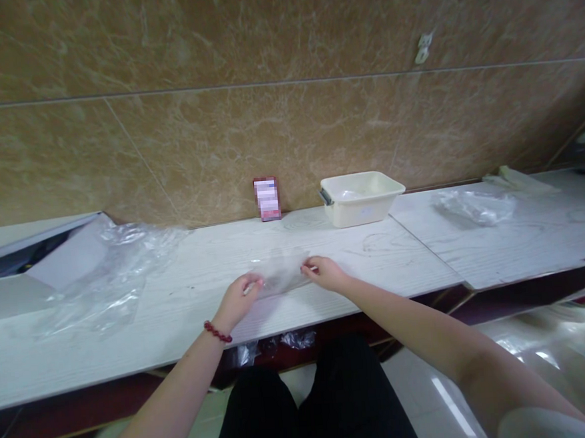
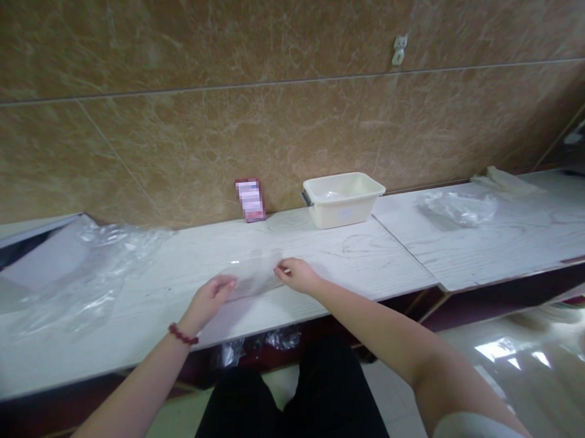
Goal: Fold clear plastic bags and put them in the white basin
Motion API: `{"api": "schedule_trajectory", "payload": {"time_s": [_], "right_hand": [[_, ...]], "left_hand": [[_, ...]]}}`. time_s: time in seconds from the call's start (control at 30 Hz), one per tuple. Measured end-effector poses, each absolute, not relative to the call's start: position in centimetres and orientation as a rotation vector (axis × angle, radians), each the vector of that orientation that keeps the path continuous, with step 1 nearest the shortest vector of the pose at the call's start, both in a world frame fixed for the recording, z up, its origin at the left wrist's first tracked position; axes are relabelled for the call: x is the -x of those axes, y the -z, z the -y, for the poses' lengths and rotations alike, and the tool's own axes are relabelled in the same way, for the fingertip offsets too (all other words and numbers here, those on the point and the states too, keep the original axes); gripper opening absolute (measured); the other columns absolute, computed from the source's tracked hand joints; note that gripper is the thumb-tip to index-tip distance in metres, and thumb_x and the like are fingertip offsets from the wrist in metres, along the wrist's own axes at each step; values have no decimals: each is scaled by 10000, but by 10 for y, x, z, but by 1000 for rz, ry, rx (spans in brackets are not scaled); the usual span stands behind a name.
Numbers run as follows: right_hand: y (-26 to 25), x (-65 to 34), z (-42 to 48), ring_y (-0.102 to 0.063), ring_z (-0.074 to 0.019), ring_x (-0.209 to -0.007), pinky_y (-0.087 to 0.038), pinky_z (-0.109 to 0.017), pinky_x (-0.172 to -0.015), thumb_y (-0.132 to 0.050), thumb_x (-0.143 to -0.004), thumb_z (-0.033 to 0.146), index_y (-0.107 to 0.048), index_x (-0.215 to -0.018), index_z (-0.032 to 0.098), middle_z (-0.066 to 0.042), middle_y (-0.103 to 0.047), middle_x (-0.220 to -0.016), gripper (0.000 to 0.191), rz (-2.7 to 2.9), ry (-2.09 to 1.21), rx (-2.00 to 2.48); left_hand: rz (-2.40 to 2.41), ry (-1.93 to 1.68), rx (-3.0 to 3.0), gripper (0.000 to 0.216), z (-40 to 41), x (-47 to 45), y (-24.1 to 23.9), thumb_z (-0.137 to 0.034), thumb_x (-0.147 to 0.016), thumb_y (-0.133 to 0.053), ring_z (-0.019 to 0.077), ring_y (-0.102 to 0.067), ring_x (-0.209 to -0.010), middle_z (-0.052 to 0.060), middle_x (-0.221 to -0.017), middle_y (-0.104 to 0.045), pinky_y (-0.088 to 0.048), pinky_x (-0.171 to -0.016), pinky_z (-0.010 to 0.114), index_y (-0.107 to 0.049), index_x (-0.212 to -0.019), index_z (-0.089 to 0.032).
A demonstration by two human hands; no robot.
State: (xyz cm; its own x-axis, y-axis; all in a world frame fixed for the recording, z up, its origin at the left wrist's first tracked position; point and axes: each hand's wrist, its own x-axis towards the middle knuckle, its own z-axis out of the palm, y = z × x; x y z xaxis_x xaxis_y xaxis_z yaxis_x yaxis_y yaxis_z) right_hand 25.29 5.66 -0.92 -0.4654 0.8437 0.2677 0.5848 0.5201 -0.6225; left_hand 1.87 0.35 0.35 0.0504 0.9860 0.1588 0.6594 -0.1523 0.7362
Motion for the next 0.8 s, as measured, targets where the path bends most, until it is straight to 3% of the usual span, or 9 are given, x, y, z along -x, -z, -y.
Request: {"api": "schedule_trajectory", "payload": {"time_s": [0.07,0.27,0.4,0.8], "right_hand": [[10,-246,-64,-535,-95,-701,-406,-186,-631,-436,-766,278,-581,-711,153,-36,-591,-763,199,2129,-566,1253],[5,-233,-84,-527,-107,-652,-376,-195,-578,-504,-706,307,-556,-660,164,-19,-584,-679,159,1971,-544,1588],[3,-228,-89,-525,-105,-599,-359,-195,-525,-526,-680,309,-568,-681,178,-11,-592,-667,137,1881,-653,1742],[4,-220,-104,-546,-113,-687,-375,-196,-592,-527,-677,306,-568,-704,192,-17,-604,-726,124,1857,-569,1796]], "left_hand": [[-1719,-975,-1755,317,-15,-22,0,-388,-706,-473,177,-554,-840,66,-907,-617,-418,-750,282,-583,-872,-141],[-1902,-959,-1408,259,-43,-29,4,-352,-656,-488,143,-551,-613,32,-709,-619,-404,-496,221,-591,-768,-142],[-1980,-960,-1395,207,-56,-29,6,-311,-602,-533,138,-532,-582,19,-625,-605,-375,-502,217,-604,-691,-138],[-2084,-970,-1392,211,-73,-31,11,-308,-580,-543,144,-543,-601,25,-646,-618,-369,-525,222,-622,-693,-149]]}}
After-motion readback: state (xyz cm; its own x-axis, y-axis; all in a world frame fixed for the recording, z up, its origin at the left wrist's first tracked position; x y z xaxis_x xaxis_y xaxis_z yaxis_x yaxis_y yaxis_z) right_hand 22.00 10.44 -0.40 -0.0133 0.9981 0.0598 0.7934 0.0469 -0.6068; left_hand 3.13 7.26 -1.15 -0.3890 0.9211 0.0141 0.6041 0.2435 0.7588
